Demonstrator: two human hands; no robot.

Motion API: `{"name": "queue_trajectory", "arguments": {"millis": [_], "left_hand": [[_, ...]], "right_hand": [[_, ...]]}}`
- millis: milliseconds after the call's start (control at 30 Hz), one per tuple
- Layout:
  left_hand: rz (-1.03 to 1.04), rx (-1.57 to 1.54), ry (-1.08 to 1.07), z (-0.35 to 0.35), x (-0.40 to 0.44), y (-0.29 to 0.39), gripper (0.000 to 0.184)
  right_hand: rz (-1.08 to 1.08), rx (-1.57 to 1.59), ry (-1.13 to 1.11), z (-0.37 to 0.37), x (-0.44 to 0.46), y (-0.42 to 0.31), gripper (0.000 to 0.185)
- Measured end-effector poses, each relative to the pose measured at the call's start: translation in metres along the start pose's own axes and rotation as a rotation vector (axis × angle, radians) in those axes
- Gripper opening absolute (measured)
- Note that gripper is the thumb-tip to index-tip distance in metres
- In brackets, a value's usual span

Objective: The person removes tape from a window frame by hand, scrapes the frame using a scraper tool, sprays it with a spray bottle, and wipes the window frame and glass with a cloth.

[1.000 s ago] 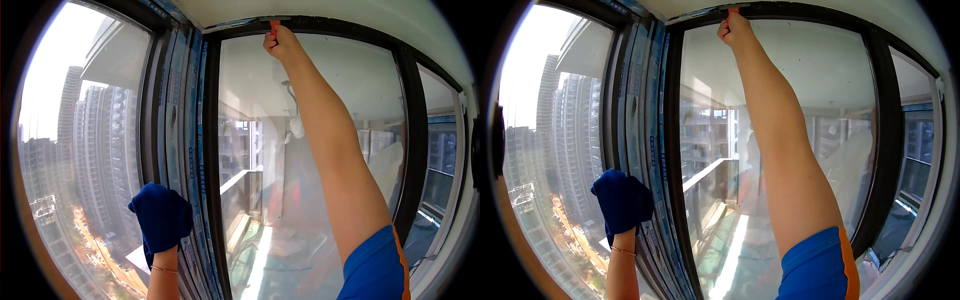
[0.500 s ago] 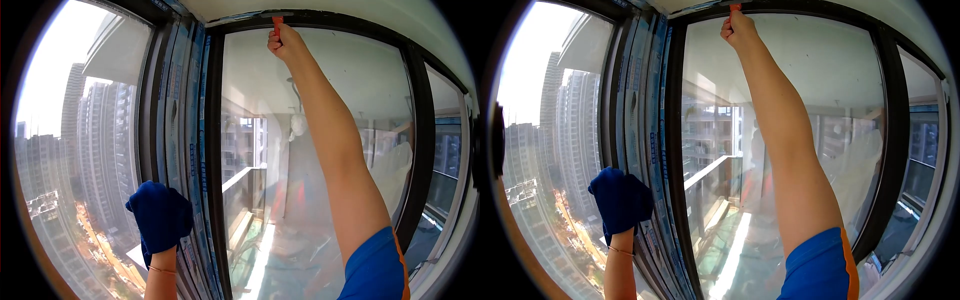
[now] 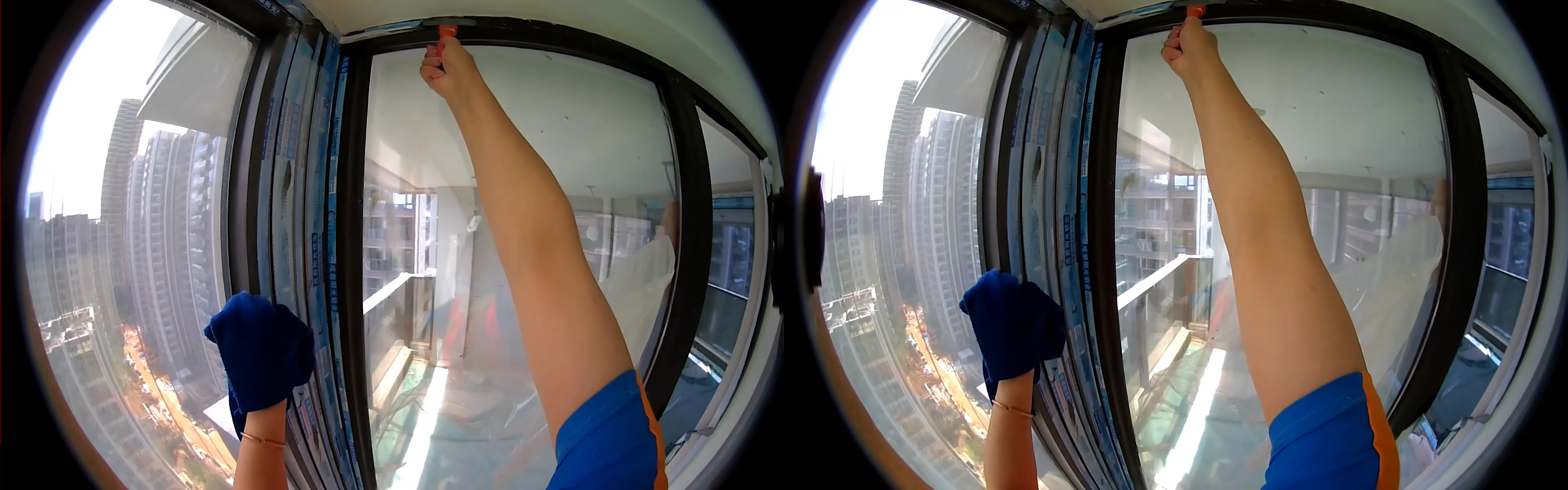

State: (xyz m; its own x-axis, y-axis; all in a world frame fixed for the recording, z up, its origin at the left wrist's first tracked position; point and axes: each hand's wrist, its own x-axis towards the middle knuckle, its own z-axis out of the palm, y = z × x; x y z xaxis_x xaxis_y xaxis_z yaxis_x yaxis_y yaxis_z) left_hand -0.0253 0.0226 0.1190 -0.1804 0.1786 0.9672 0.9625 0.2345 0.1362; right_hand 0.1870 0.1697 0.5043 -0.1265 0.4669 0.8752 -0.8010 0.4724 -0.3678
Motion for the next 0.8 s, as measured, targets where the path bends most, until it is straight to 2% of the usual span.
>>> {"name": "queue_trajectory", "arguments": {"millis": [133,267,367,467,633,700,767,800], "left_hand": [[0.028,-0.019,0.063,0.008,-0.002,-0.005,0.02],[0.038,0.0,0.105,0.002,0.001,0.001,0.02],[0.113,-0.003,0.225,0.002,0.003,0.002,0.023],[0.009,0.03,0.078,0.002,0.005,0.002,0.026],[0.044,0.067,0.163,0.001,0.006,0.006,0.028],[0.042,0.07,0.178,0.0,0.006,0.007,0.028],[0.033,0.061,0.181,0.002,0.005,0.007,0.027],[0.042,0.068,0.168,0.002,0.004,0.007,0.027]], "right_hand": [[0.064,0.037,-0.107,-0.015,0.005,0.001,0.027],[0.131,0.056,-0.157,-0.015,0.006,0.002,0.028],[0.145,0.091,-0.15,-0.006,0.001,0.011,0.029],[0.177,0.125,-0.199,-0.004,-0.001,0.021,0.029],[0.258,0.226,-0.303,-0.001,-0.003,0.034,0.033],[0.295,0.069,-0.526,0.012,-0.014,0.044,0.033],[0.253,0.093,-0.711,0.05,-0.041,0.06,0.033],[0.207,0.115,-0.711,0.063,-0.055,0.063,0.033]]}}
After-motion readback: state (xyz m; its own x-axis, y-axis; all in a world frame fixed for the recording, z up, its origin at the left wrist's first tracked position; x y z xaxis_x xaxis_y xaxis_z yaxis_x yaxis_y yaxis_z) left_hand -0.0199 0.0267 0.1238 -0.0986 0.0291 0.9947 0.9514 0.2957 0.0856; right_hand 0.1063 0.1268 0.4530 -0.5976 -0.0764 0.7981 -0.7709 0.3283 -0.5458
